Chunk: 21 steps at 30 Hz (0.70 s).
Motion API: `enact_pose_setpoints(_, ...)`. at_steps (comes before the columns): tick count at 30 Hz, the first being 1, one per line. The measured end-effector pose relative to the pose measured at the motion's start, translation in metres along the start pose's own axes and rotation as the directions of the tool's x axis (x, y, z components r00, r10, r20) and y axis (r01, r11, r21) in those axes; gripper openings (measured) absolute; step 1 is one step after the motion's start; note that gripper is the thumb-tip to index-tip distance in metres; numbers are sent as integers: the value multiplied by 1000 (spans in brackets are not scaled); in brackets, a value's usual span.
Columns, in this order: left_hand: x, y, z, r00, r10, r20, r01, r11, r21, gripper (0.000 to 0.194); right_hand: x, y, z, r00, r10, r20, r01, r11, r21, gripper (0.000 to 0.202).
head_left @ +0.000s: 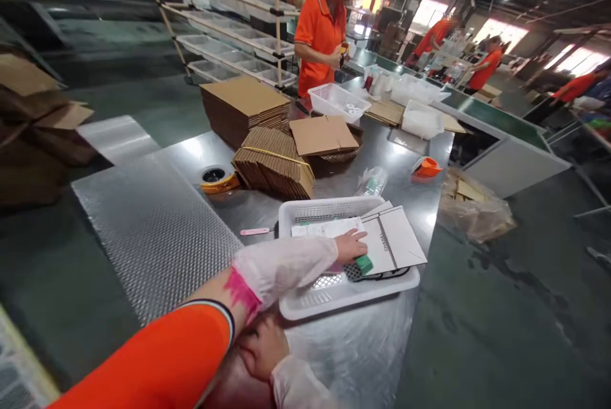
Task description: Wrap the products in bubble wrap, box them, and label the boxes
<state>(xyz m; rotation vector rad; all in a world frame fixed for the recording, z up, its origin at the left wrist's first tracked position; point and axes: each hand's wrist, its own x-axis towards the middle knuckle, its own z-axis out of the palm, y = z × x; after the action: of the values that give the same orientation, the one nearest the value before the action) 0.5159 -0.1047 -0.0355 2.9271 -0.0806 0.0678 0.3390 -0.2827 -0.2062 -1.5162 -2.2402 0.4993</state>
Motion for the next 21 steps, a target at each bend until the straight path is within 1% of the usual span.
enact_pose_setpoints(1, -17, 3, -12, 998, -35, -48, 33, 998, -46, 26, 1, -1, -4, 1000, 8, 18, -8, 1000, 6, 22)
enact_pose_setpoints(2, -40, 5, -25, 991, -93, -101, 83, 991, -104, 34, 2, -2, -8, 999, 18, 41, -18, 1000, 15, 20)
enact_pose_setpoints(3, -67, 7, -39, 969, -185, -162, 155, 971, -184, 39, 3, -3, -13, 998, 35, 56, -36, 999, 23, 18)
enact_pose_setpoints(4, -99, 9, -52, 928, -309, -209, 250, 931, -264, 41, 5, -4, -17, 997, 35, 70, -37, 999, 37, 16)
enact_pose_setpoints(5, -132, 13, -65, 868, -441, -228, 367, 879, -304, 40, 6, -4, -21, 997, 23, 76, -27, 998, 57, 15)
enact_pose_setpoints(6, -167, 17, -75, 785, -578, -223, 505, 806, -310, 40, 8, -4, -24, 997, 14, 72, -19, 997, 76, 13)
enact_pose_setpoints(7, -200, 23, -81, 686, -703, -185, 648, 707, -282, 39, 9, -3, -26, 998, 0, 64, -6, 996, 92, 12)
enact_pose_setpoints(8, -231, 31, -83, 585, -802, -120, 769, 595, -231, 38, 11, -3, -27, 999, -12, 52, 7, 995, 103, 11)
enact_pose_setpoints(9, -258, 40, -80, 483, -875, -40, 860, 482, -167, 37, 11, -3, -28, 999, -20, 38, 16, 994, 106, 11)
enact_pose_setpoints(10, -281, 48, -74, 393, -919, 40, 916, 388, -98, 36, 12, -2, -28, 999, -28, 23, 26, 994, 105, 10)
enact_pose_setpoints(11, -299, 56, -64, 318, -941, 112, 948, 316, -34, 36, 13, -2, -28, 999, -38, 9, 36, 994, 101, 10)
enact_pose_setpoints(12, -312, 62, -53, 258, -952, 168, 964, 265, 20, 37, 13, -1, -28, 999, -46, -6, 46, 994, 95, 10)
enact_pose_setpoints(13, -321, 67, -41, 216, -955, 204, 970, 233, 63, 38, 13, -1, -28, 998, -53, -19, 54, 995, 88, 10)
enact_pose_setpoints(15, -327, 73, -23, 164, -957, 239, 973, 197, 122, 38, 13, -1, -27, 997, -60, -38, 63, 995, 77, 10)
enact_pose_setpoints(16, -328, 73, -17, 151, -957, 248, 971, 191, 142, 38, 13, -1, -26, 997, -59, -43, 62, 995, 74, 9)
enact_pose_setpoints(18, -326, 73, -10, 147, -954, 261, 968, 193, 159, 39, 13, -1, -25, 997, -52, -49, 56, 996, 75, 9)
enact_pose_setpoints(21, -327, 74, -11, 141, -950, 278, 969, 191, 160, 36, 13, -3, -26, 998, -42, -49, 46, 996, 79, 10)
